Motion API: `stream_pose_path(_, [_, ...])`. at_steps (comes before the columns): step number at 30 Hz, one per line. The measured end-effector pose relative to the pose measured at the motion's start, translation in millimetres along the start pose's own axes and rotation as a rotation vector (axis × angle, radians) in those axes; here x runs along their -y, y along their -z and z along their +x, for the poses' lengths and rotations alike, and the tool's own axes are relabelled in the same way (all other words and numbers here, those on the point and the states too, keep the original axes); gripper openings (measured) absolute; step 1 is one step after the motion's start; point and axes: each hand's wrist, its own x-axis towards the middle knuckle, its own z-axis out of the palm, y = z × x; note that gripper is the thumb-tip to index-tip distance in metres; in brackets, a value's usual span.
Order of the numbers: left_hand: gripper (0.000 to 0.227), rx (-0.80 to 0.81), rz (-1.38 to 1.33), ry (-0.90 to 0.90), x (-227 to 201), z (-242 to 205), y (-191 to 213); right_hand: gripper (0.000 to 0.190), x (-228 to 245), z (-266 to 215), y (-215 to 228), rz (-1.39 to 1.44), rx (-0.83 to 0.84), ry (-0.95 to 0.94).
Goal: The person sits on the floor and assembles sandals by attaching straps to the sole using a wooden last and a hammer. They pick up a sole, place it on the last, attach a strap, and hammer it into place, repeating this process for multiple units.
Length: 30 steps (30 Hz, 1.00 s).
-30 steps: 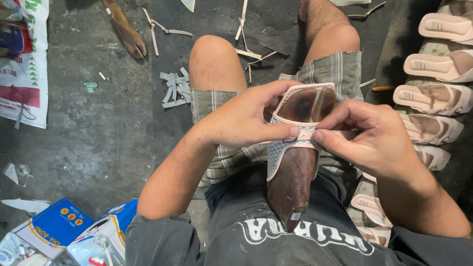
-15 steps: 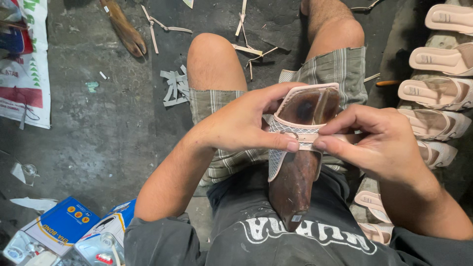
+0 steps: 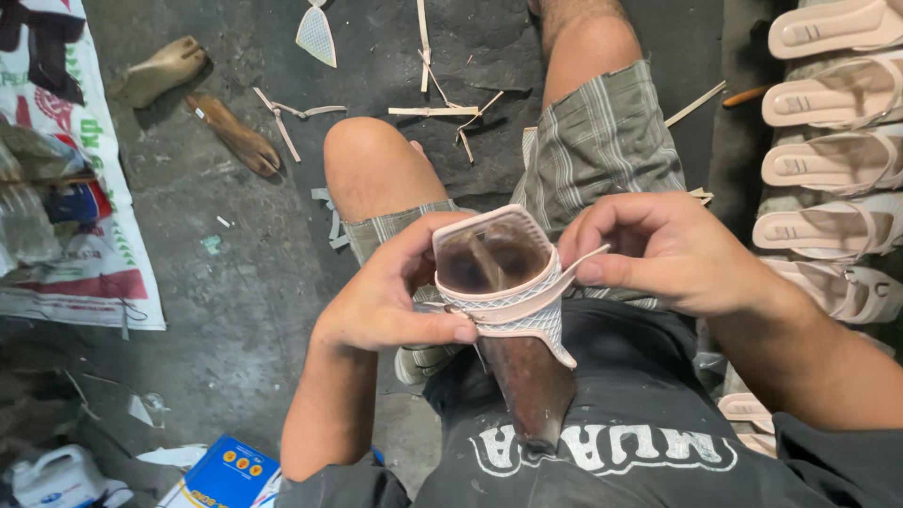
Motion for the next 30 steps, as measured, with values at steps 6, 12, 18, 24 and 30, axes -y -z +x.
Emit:
stream_pose_path(6, [0.085,0.029,-0.046,-0.009,13,-9,9,0.016,-7,12,-6,-0.002,0.039,-0.099])
stream_pose_path(12, [0.085,0.025,-0.023,0.025,13,-13,4,0.027,-20,21,4,0.263,0.191,-0.091])
stream_pose_path(18, [0.084,-0.039,0.049,-0.009,-9,-11,-8,0.023,-17,7,-17,-0.007,0.007,0.049])
stream_pose_path(24, [0.084,-0.035,0.135,0.051,-27,1,-21,0.040,-19,-21,-26,-0.125,-0.043,0.157])
stream_pose_path(30, [0.090,-0.077,0.364,-0.146,-26,12,-32,0.061,-4,2,-2,0.141,0.067,-0.207])
